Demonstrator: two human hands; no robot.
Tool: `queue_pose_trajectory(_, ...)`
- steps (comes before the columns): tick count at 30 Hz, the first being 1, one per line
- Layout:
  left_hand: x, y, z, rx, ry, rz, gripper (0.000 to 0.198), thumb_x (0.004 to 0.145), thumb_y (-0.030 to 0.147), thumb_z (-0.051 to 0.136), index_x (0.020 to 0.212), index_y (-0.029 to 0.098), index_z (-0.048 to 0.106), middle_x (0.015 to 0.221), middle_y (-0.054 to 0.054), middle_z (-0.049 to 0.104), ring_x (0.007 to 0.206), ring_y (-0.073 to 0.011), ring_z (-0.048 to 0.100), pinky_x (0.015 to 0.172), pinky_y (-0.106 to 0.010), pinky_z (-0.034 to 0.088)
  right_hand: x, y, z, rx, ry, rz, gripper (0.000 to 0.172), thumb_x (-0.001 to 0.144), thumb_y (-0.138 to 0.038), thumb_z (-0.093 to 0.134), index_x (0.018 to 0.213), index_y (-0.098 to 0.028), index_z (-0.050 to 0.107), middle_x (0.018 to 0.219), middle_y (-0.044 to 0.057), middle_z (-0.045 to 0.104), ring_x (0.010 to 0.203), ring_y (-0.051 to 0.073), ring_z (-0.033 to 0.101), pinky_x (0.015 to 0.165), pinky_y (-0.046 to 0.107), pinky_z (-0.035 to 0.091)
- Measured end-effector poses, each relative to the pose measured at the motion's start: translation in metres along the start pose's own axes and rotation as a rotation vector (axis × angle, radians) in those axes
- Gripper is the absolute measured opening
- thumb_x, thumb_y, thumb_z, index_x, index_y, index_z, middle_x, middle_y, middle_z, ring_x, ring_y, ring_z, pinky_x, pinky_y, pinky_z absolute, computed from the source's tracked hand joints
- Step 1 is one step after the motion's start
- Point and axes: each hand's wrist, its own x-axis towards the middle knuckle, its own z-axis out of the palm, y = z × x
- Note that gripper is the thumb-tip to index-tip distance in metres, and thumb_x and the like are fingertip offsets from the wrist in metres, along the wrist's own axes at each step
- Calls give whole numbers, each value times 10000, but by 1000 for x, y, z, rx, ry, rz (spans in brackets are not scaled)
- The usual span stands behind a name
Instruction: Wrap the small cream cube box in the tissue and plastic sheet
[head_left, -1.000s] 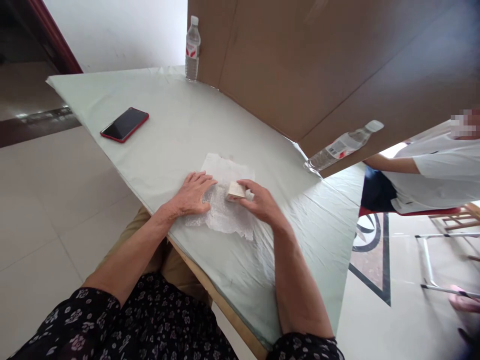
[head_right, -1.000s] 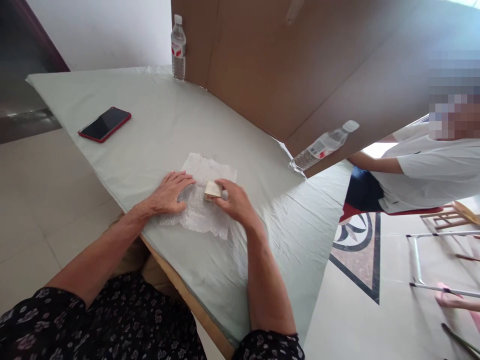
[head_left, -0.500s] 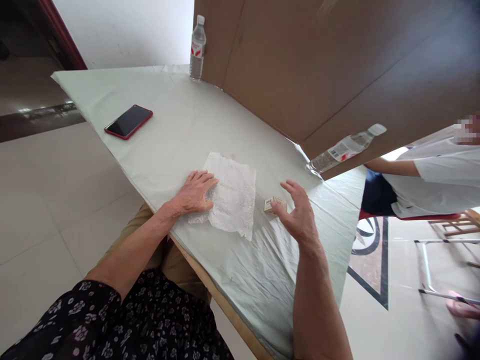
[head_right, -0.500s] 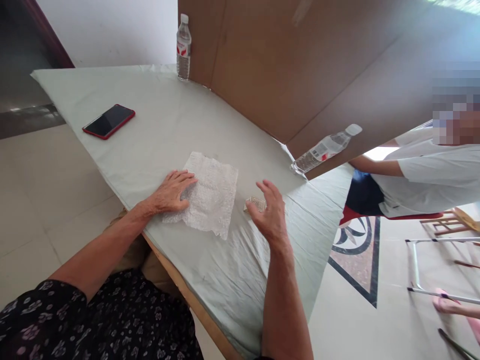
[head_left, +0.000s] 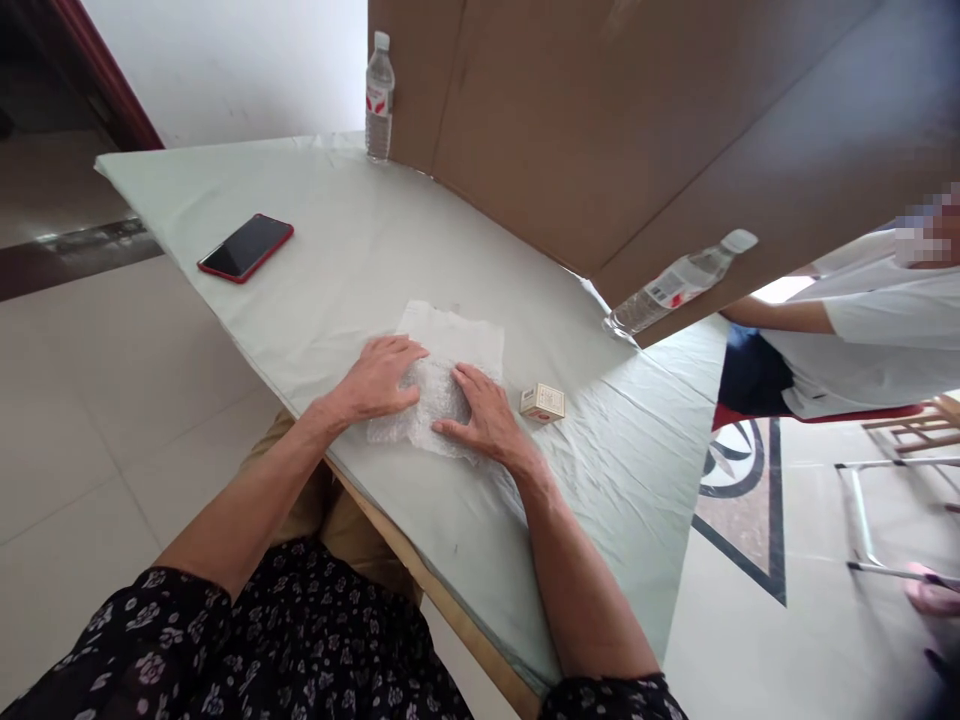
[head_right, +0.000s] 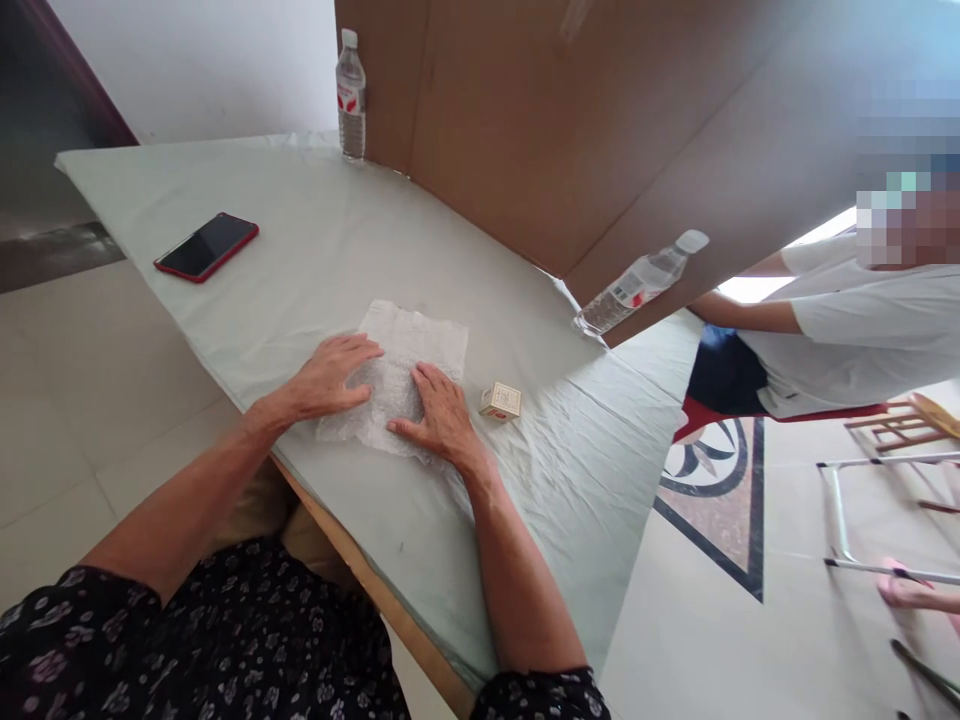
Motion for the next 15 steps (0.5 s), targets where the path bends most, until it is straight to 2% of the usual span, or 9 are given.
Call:
queue_pose_trajectory(4,-7,3,2,20,-139,95,603,785,327,636,1374,240,538,1412,-111,595,1389,-327,477,1183,-498,315,0,-1,2,10,25,-8,930,797,-631,686,1550,-193,362,1621,181,357,1513,356,314,1216,555,270)
queue_pose_trajectory(10,-11,-24,-9,2,-269,55,791,766,436,665,1485,215,423,1583,-135,430,1503,-335,330,1245,-507,188,-2,-4,-3,49,11,9,928,788,-620,705,1548,-203,372,1636,176,326,1523,343,294,1223,544,261)
queue_pose_trajectory(15,-7,-25,-16,3,-324,60,823,745,408,653,1508,229,399,1610,-113,399,1524,-315,290,1254,-495,159,-9,-2,-11,49,12,28,781,833,-529,692,1513,-253,425,1619,149,371,1500,332,345,1199,557,299)
